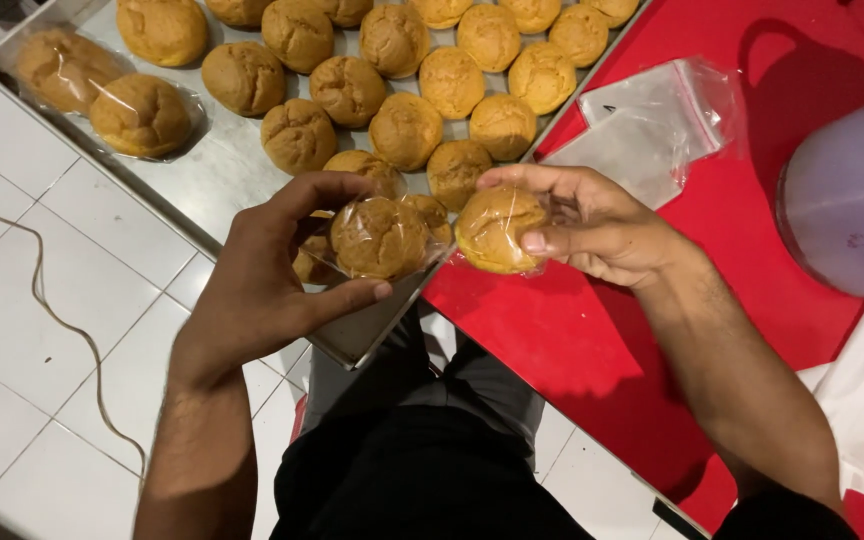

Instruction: Packaging individual bread rolls into plastic bags and sealing them with a stapler.

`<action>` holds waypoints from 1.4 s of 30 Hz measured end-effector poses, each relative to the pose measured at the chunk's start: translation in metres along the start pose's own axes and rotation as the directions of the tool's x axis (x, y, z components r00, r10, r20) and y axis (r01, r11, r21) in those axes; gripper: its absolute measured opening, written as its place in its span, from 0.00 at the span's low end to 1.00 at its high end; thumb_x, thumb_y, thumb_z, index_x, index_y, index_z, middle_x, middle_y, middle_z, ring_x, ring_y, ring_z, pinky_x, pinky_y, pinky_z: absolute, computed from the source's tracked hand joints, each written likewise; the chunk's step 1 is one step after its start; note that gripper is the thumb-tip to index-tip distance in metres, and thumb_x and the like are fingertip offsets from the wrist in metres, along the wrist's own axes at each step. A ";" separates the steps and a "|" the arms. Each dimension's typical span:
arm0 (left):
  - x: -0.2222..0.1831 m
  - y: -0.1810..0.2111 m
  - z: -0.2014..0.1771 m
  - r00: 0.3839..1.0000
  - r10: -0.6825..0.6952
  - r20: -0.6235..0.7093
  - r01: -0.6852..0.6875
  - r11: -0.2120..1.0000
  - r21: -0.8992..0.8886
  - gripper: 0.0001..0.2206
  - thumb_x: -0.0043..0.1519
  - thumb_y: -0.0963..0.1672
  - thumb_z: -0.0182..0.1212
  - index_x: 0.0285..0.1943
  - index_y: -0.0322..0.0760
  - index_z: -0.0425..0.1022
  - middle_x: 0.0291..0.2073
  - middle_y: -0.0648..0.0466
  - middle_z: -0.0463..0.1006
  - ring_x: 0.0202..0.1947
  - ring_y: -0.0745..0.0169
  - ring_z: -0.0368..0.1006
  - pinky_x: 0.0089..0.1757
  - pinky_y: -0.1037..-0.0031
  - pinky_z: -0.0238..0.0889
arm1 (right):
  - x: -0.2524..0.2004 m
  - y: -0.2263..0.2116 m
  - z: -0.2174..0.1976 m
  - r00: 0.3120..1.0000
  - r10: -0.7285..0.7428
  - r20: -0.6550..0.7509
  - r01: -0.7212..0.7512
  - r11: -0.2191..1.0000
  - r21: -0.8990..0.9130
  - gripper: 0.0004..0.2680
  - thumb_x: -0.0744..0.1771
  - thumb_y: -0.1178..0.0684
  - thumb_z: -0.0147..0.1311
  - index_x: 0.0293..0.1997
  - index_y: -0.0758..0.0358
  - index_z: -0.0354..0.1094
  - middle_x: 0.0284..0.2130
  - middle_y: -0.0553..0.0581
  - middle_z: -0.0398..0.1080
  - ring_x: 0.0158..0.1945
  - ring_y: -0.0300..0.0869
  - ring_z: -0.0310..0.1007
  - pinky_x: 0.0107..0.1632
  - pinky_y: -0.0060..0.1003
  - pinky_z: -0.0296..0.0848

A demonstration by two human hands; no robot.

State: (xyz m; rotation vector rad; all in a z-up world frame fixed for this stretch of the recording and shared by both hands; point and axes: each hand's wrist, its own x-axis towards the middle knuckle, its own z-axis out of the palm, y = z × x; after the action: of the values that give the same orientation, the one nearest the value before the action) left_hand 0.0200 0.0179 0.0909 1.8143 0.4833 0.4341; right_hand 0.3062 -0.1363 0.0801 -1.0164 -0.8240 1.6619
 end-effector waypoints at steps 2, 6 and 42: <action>0.000 -0.001 -0.001 0.999 0.052 -0.001 -0.052 0.997 0.059 0.28 0.51 0.44 0.77 0.61 0.39 0.69 0.57 0.54 0.78 0.47 0.65 0.78 0.38 0.79 0.76 | 0.003 0.000 0.000 0.996 0.045 -0.071 -0.050 0.997 -0.062 0.27 0.63 0.60 0.62 0.70 0.73 0.55 0.56 0.70 0.68 0.58 0.52 0.73 0.57 0.37 0.76; 0.000 -0.005 -0.002 0.994 0.105 -0.012 -0.104 0.994 0.046 0.28 0.52 0.44 0.76 0.61 0.37 0.69 0.57 0.52 0.77 0.55 0.61 0.76 0.53 0.73 0.72 | 0.003 0.000 -0.001 0.998 0.025 -0.061 -0.030 0.997 -0.072 0.27 0.64 0.60 0.62 0.70 0.74 0.56 0.54 0.62 0.68 0.51 0.42 0.75 0.51 0.29 0.78; -0.002 -0.010 -0.004 0.997 0.076 -0.003 -0.076 0.997 -0.015 0.28 0.53 0.44 0.76 0.62 0.39 0.68 0.58 0.54 0.75 0.48 0.66 0.75 0.45 0.78 0.73 | 0.004 0.006 -0.005 1.000 -0.009 -0.011 0.009 1.000 -0.008 0.26 0.65 0.63 0.61 0.72 0.71 0.54 0.45 0.56 0.70 0.38 0.31 0.76 0.36 0.16 0.78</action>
State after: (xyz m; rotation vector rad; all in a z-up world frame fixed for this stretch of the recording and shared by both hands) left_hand 0.0154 0.0226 0.0824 1.8223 0.4129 0.4912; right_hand 0.3078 -0.1337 0.0714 -1.0247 -0.8270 1.6458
